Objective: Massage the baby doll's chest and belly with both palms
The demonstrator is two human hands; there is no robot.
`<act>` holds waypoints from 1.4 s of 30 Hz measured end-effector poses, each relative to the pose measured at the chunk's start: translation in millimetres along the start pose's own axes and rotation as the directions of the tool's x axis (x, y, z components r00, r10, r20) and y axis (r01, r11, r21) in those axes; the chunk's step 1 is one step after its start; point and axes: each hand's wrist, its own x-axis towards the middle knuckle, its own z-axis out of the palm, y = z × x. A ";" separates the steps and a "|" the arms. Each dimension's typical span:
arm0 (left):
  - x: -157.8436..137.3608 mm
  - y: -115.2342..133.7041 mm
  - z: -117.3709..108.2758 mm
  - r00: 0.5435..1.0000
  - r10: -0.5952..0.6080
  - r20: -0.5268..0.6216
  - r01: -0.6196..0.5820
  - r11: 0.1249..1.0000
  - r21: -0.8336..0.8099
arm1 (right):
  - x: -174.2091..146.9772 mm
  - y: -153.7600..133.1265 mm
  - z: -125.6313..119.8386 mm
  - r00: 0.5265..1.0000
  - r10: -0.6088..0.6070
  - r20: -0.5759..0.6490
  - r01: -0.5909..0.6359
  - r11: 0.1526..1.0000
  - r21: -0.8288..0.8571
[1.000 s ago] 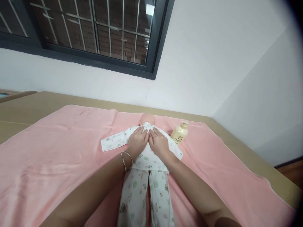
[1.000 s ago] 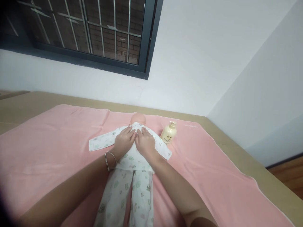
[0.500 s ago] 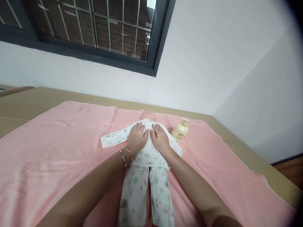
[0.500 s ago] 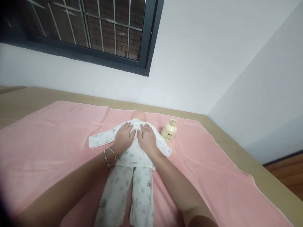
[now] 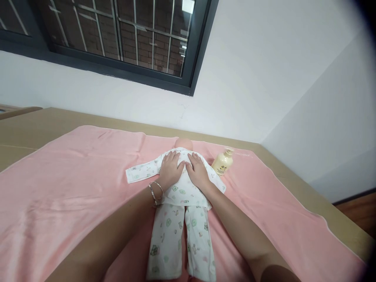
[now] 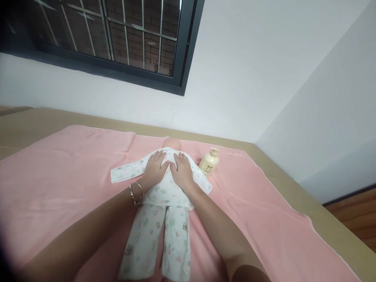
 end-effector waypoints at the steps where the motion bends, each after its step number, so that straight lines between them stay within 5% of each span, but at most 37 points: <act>1: 0.1 -0.1 0.1 1.000 0.000 0.001 0.000 1.000 0.000 | 0.0 0.3 0.2 1.000 0.000 0.001 0.000 1.000 -0.001; 27: 0.0 3.5 -1.1 0.998 -0.024 0.066 0.022 0.999 0.034 | 4.2 4.4 0.1 0.997 0.002 0.072 -0.002 1.000 -0.001; 42: -10.7 16.6 -9.8 0.989 0.044 -0.142 -0.036 0.998 0.054 | -8.8 -22.3 -7.5 0.992 -0.016 0.127 0.034 0.990 -0.138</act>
